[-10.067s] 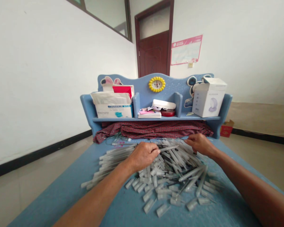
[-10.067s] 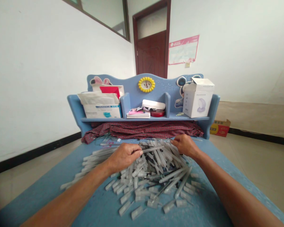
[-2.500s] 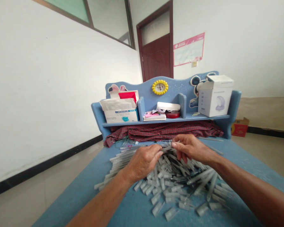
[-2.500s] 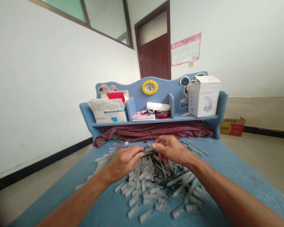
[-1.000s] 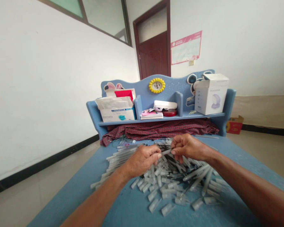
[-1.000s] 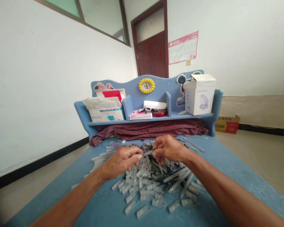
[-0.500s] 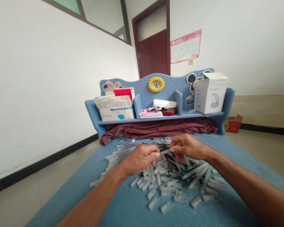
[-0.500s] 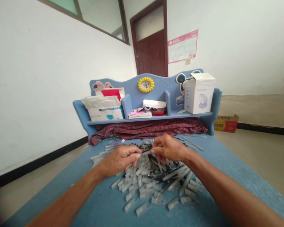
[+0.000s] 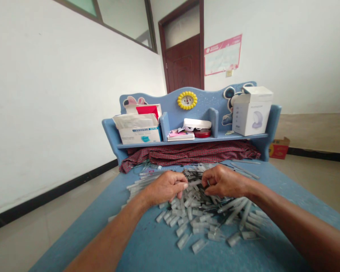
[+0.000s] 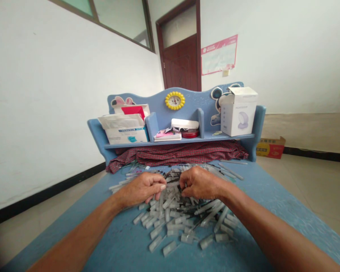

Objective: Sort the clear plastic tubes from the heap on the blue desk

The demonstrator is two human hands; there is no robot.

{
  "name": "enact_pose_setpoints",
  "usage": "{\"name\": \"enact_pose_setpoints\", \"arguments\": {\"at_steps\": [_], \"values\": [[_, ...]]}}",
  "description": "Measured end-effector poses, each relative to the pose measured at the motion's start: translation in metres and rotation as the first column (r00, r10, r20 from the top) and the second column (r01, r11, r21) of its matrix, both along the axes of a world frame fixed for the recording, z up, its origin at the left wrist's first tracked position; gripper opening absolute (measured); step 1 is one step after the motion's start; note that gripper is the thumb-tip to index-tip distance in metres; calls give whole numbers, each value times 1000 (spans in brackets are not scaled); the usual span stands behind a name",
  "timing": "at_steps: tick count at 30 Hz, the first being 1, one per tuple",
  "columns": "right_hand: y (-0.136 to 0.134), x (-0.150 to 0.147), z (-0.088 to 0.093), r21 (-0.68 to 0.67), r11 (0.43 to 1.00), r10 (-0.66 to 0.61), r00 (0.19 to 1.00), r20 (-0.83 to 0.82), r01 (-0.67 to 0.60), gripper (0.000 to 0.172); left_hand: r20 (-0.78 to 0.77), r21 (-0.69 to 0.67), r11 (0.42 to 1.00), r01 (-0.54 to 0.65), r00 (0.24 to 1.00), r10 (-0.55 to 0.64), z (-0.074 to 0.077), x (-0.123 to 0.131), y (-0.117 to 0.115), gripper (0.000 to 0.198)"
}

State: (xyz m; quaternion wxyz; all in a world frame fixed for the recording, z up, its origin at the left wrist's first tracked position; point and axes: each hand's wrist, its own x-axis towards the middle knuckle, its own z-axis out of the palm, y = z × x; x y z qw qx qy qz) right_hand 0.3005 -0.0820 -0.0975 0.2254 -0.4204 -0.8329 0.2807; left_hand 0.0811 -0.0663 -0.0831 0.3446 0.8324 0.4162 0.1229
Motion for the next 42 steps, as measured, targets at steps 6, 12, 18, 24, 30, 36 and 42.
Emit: {"name": "enact_pose_setpoints", "arguments": {"at_steps": [6, 12, 18, 24, 30, 36, 42], "values": [[1, 0, 0, 86, 994, -73, 997, 1, 72, 4, -11, 3, 1000, 11, 1000, -11, -1, 0, 1, 26], [3, -1, -6, 55, 997, -49, 996, -72, 53, 8, 0, -15, 1000, 24, 1000, -24, 0, 2, -2, 27], [6, 8, -2, -112, 994, -31, 975, -221, 7, 11, 20, -45, 999, 22, 1000, -21, 6, -4, 0, 30], [18, 40, 6, -166, 978, -184, 891, -416, 124, 15, 28, -79, 997, -22, 999, 24, 15, -43, 22, 32], [28, 45, -5, -175, 957, -281, 890, -359, 231, 15, -6, -58, 985, -164, 987, 164, 9, -61, 38, 34], [26, 38, -8, -98, 970, -238, 954, -181, 223, 16, -30, 2, 994, -105, 994, 105, 2, -40, 31, 33], [24, 37, -6, -80, 977, -209, 966, -156, 198, 26, -4, 48, 995, -88, 996, 88, 2, -21, 18, 29]]}}
